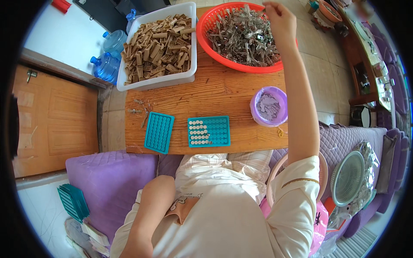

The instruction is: The person assembles small electronic components and metal parts by hand, placing them into a plastic tray.

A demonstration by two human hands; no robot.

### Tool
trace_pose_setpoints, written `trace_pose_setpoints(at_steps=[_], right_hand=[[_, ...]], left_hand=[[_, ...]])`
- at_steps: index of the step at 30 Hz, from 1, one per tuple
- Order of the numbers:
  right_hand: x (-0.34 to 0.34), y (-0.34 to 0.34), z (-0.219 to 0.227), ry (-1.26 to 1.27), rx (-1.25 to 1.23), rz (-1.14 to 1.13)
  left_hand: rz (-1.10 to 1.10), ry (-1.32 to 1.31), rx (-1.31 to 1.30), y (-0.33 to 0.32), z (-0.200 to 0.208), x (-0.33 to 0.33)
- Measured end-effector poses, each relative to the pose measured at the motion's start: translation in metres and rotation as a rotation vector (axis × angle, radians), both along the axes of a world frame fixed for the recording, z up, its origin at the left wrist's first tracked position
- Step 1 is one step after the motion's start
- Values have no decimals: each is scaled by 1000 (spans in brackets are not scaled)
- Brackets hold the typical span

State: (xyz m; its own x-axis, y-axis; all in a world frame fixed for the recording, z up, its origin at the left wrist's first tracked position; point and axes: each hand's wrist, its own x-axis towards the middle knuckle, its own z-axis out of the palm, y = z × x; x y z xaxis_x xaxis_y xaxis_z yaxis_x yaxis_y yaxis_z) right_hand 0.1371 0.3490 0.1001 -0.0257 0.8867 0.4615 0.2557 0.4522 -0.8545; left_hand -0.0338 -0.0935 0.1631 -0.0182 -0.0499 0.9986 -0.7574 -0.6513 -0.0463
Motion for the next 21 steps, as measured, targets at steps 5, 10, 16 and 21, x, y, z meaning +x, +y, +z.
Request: trace_pose_setpoints(at_steps=[5,10,16,21], right_hand=[[19,23,22,714,-148,362],[33,45,8,394,-61,350],[30,33,-7,-90,-292,307],[49,45,-18,203,-308,421]], left_hand=[[66,109,83,29,6,0],[152,49,131,2,-4,5],[267,51,86,7,-5,2],[351,64,31,21,5,-1]])
